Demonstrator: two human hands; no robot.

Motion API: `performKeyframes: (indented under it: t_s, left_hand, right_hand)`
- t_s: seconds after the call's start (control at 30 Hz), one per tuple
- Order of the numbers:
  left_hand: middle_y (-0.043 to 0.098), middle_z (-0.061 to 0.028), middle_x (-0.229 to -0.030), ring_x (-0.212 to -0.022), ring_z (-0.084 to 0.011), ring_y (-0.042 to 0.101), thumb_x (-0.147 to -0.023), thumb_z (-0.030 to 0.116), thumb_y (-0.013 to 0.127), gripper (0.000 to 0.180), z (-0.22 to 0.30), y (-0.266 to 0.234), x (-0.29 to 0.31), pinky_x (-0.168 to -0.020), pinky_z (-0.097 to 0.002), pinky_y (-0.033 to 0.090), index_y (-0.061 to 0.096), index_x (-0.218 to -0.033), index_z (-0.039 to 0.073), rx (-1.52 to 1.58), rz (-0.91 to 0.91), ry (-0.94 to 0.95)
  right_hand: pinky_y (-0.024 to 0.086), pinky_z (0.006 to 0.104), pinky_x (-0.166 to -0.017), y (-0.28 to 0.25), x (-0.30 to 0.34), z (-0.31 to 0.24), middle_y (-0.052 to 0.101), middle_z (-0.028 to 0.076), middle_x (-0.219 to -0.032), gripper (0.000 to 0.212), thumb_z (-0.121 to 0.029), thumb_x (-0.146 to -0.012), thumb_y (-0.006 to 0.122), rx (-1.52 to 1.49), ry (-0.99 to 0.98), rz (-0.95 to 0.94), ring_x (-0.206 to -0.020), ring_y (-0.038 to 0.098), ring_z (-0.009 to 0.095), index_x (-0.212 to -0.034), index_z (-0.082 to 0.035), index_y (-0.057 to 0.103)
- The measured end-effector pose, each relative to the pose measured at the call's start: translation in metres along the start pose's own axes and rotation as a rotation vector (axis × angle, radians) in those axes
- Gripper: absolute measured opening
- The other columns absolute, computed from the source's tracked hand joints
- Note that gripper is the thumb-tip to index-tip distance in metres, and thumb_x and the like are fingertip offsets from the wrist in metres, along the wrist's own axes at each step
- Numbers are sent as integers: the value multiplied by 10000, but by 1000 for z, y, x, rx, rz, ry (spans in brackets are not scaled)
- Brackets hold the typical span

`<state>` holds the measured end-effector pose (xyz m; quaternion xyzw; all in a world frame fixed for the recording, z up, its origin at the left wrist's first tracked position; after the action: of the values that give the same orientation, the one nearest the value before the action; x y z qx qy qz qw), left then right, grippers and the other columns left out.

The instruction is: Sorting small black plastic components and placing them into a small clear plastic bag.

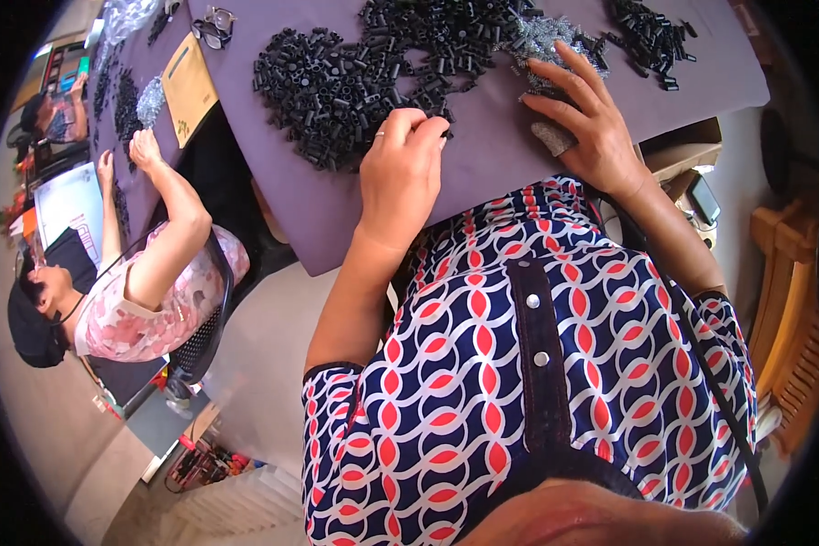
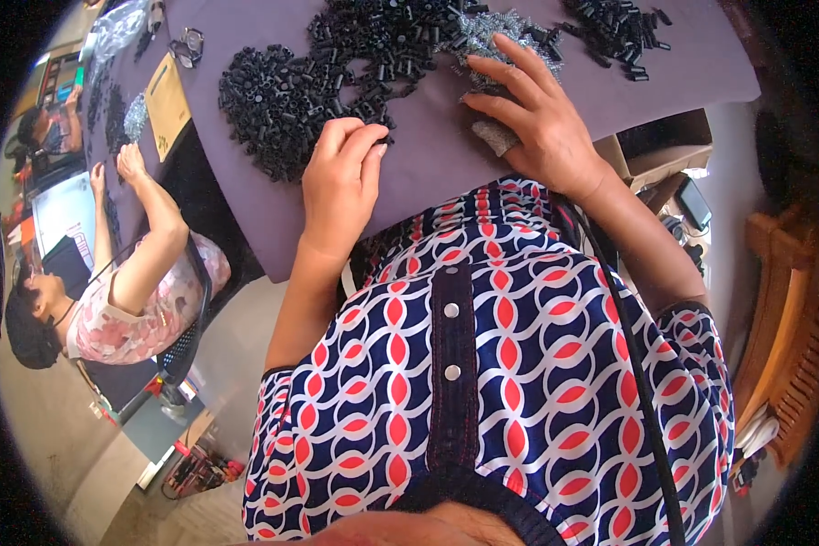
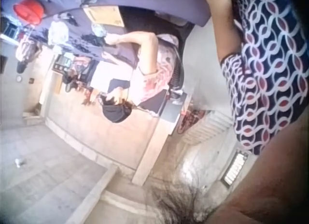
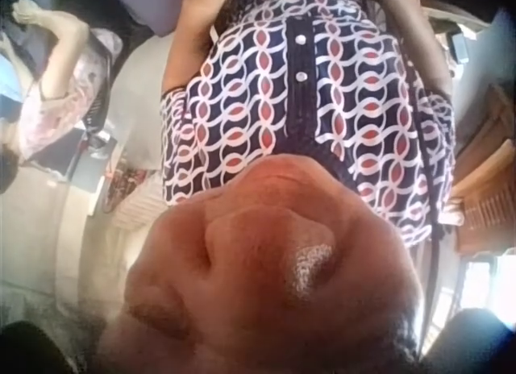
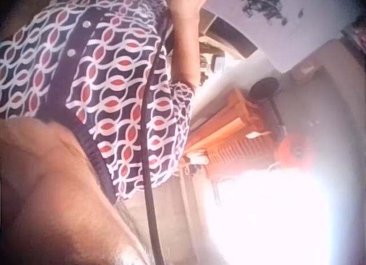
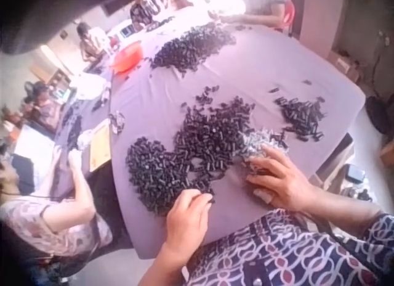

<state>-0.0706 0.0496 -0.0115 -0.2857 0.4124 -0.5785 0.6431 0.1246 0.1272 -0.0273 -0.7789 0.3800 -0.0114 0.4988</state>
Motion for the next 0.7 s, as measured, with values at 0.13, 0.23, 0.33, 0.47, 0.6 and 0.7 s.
performKeyframes:
  t_s: [0.13,0.23,0.33,0.47,0.6,0.7]
  left_hand:
    - [613,-92,-1029,-909,-300,639,-848,50,716,139,0,-11,5,-755,-396,535,668,-978,70,-21,-48,-21]
    - [639,-87,-1049,-875,-254,653,-863,63,720,135,-7,-27,15,-746,-360,529,654,-981,55,141,18,-128]
    - [721,-103,-1028,-808,-124,664,-947,67,685,99,-28,-25,28,-696,-258,522,655,-1014,-1,980,1,-580]
    - [736,-143,-1027,-771,-157,672,-948,18,661,106,-38,-32,40,-683,-275,541,687,-1050,28,1670,-59,-723]
    - [728,-128,-1020,-784,-160,673,-963,61,667,162,-22,-51,42,-677,-270,545,697,-1123,54,1975,-104,-765]
    - [714,-114,-1011,-800,-158,674,-993,85,631,218,-3,-83,34,-690,-277,557,682,-1198,34,1938,-120,-725]
  right_hand:
    - [384,507,-1165,-3,-1,-12,541,107,-1457,557,87,-574,679,-17,11,20,-1479,346,389,-1111,-59,710]
    - [382,506,-1163,-5,2,-21,544,117,-1455,538,85,-584,682,-52,22,20,-1479,348,396,-1104,-50,707]
    - [385,500,-1152,-10,1,-30,556,131,-1446,454,57,-646,698,-74,16,22,-1470,364,406,-1090,-41,701]
    - [391,504,-1135,-23,-2,-49,581,143,-1415,316,-49,-763,716,-97,-2,49,-1439,403,417,-1078,-42,702]
    - [381,511,-1136,-45,-5,-65,597,142,-1396,298,-83,-775,732,-116,14,72,-1426,421,420,-1068,-41,707]
    - [378,503,-1140,-75,-5,-76,604,141,-1383,268,-47,-784,723,-102,40,101,-1426,423,415,-1051,-41,704]
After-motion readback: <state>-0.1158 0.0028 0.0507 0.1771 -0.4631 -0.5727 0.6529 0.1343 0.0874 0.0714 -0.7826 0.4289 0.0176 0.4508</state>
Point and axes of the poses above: each hand's wrist, its own x-axis away from the middle knuckle, its own y-axis out of the palm, z = x × y, the point moved 8 cm from there along -x, towards the middle knuckle
